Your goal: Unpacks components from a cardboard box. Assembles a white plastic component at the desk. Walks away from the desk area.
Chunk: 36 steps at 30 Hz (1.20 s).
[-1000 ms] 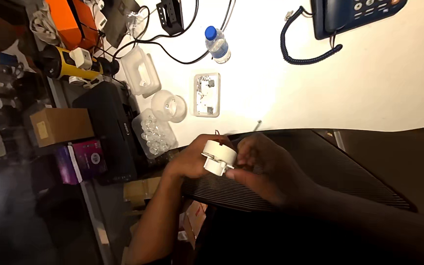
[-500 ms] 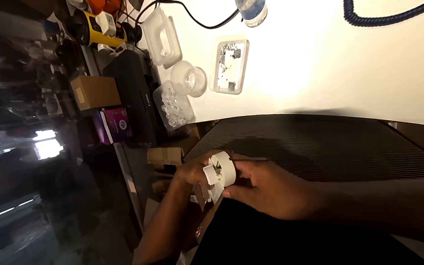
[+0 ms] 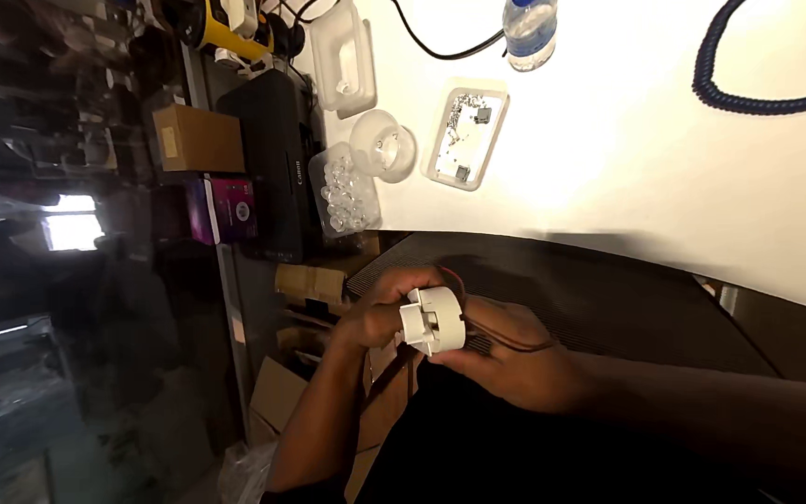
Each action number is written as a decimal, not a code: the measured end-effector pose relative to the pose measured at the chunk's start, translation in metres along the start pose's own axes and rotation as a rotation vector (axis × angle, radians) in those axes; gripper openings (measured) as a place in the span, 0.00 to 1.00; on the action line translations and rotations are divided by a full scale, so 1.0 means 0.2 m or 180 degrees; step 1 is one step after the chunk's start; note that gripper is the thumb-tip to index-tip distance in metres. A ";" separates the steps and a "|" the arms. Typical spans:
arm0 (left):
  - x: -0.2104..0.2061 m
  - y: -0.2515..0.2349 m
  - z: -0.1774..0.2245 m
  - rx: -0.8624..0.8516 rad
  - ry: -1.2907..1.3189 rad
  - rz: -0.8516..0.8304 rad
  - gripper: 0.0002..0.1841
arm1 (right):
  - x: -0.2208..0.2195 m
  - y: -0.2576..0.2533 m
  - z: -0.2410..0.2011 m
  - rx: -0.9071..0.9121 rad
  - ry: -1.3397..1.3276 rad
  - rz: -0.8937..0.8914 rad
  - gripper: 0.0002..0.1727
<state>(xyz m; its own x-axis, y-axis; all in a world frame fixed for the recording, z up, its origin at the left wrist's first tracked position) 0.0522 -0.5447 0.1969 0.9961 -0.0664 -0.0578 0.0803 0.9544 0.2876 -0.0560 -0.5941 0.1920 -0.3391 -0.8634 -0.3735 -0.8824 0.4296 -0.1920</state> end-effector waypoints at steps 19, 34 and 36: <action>0.10 -0.16 -0.10 0.0009 0.0148 -0.0026 0.15 | 0.06 -0.04 0.09 -0.0050 -0.0159 0.0311 0.22; 0.07 -0.25 -0.07 -0.0616 0.0424 -0.0330 0.15 | 0.09 -0.04 0.04 0.0479 0.0981 0.0246 0.17; 0.07 -0.25 -0.06 -0.0622 0.0444 -0.0359 0.14 | 0.09 -0.04 0.03 0.0539 0.1092 0.0219 0.16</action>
Point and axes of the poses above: each hand's wrist, its own y-axis away from the middle knuckle, its own x-axis out of the back of the hand, z = x × y, the point moved 9 cm from there along -y, towards the middle knuckle, and after that the axes turned 1 degree about -y, right-handed, at the moved point
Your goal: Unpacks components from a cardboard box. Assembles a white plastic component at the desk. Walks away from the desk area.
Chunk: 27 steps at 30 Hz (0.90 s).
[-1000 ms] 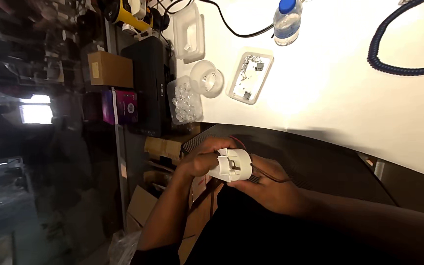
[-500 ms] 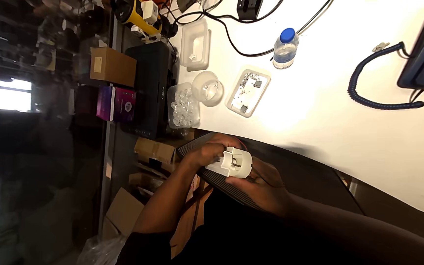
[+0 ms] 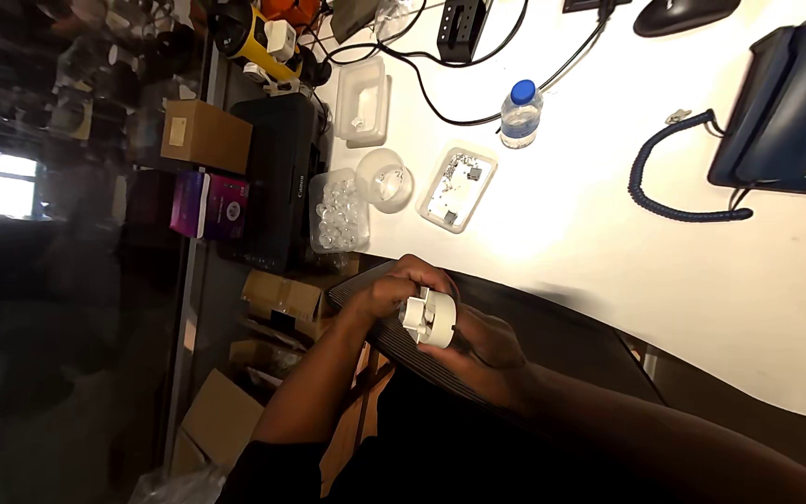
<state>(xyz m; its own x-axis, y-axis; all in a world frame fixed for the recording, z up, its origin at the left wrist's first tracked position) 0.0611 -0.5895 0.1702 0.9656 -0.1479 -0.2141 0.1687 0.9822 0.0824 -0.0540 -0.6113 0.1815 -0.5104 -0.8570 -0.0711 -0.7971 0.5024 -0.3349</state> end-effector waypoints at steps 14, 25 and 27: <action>0.07 0.13 0.11 0.0991 -0.1470 0.1051 0.20 | 0.09 -0.08 0.08 -0.0593 -0.1095 0.0148 0.15; -0.08 0.18 0.18 0.0667 -0.1031 0.2026 0.16 | 0.18 -0.15 0.14 -0.1209 -0.1594 0.0248 0.21; -0.10 0.17 0.17 0.0684 -0.0991 0.1858 0.17 | 0.21 -0.15 0.14 -0.1318 -0.1622 0.0358 0.20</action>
Point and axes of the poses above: each hand's wrist, its own y-axis away from the middle knuckle, its own x-axis out of the back of the hand, z = x × y, the point moved 9 cm from there along -y, towards the middle knuckle, and after that the axes turned 1 degree about -y, right-handed, at the moved point
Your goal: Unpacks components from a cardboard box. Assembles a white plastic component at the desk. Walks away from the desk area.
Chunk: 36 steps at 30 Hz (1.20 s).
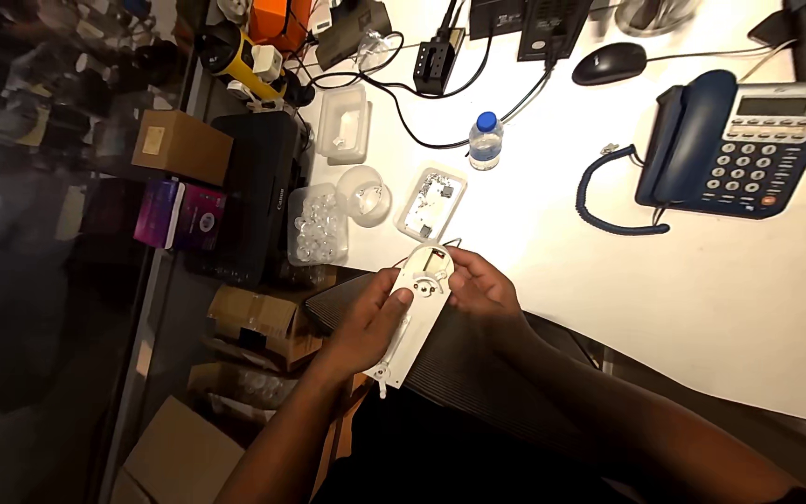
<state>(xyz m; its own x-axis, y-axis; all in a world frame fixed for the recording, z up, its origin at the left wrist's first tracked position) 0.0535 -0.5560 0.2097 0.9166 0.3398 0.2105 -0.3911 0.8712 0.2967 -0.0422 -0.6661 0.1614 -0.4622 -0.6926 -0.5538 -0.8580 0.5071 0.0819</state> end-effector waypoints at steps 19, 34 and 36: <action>-0.05 0.05 -0.10 0.0168 0.1054 -0.0044 0.24 | -0.03 0.00 -0.04 -0.0704 -0.0359 -0.0132 0.09; -0.10 0.20 0.24 -0.1820 -0.0498 0.0946 0.16 | -0.19 0.14 -0.30 0.1006 0.0746 -0.1328 0.29; -0.10 0.20 0.27 -0.1810 -0.0382 0.1075 0.15 | -0.19 0.15 -0.30 0.1153 0.0788 -0.1303 0.30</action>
Point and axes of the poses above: each hand's wrist, its own y-axis away from the middle knuckle, its own x-axis out of the back of the hand, z = x × y, the point moved 9 cm from there along -y, towards the middle knuckle, and after that the axes turned 1 degree about -y, right-handed, at the moved point
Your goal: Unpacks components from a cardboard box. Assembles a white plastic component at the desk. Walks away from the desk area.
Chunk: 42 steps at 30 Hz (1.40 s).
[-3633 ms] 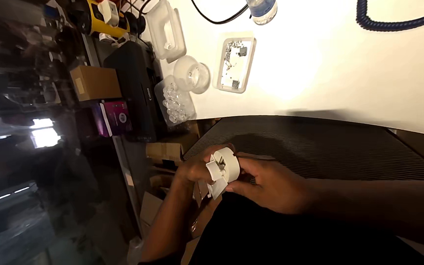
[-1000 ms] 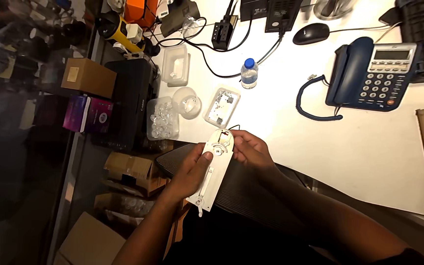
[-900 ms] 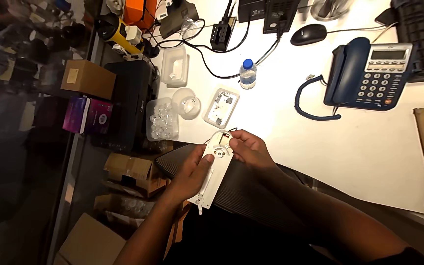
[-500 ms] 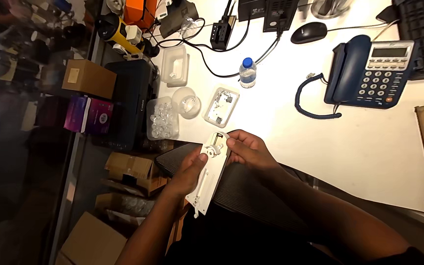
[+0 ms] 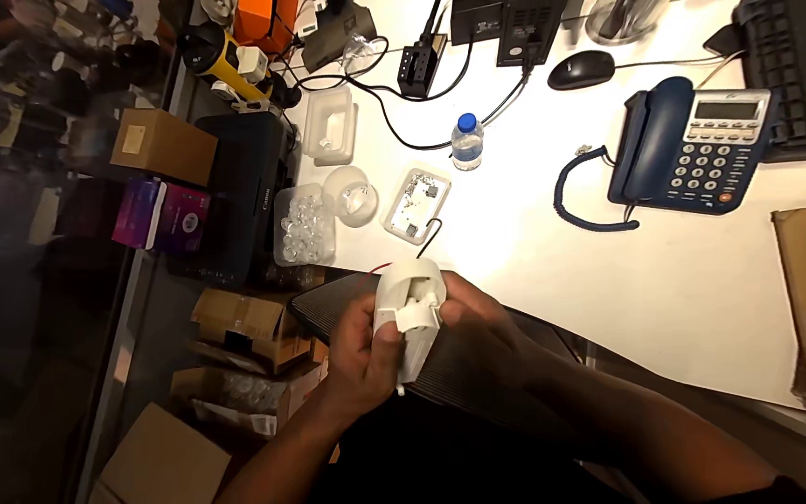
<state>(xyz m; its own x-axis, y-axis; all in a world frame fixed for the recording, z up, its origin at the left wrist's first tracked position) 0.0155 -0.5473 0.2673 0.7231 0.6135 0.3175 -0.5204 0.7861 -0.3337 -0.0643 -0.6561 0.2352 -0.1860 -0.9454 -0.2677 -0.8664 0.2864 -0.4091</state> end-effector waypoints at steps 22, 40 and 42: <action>0.00 0.01 0.00 0.0042 -0.1093 -0.0331 0.25 | 0.06 0.02 0.06 -0.0488 -0.0146 0.0383 0.34; -0.01 0.05 -0.09 0.0053 -0.1191 -0.1166 0.27 | 0.07 0.01 -0.02 -0.0597 -0.0041 0.0506 0.14; 0.01 0.05 -0.10 0.0118 -0.1180 -0.1075 0.26 | 0.08 0.01 0.00 -0.0800 0.0053 0.0455 0.14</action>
<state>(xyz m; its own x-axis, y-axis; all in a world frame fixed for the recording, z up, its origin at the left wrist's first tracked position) 0.0213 -0.5400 0.2466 0.6473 0.3049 0.6986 -0.3060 0.9434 -0.1282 -0.0686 -0.6696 0.2300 -0.3203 -0.9012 -0.2920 -0.9181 0.3712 -0.1386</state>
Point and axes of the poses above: each hand's wrist, its own y-axis away from the middle knuckle, its own x-axis out of the back of the hand, z = x × y, the point moved 9 cm from there along -y, towards the middle knuckle, and after that the axes turned 1 degree about -y, right-handed, at the moved point
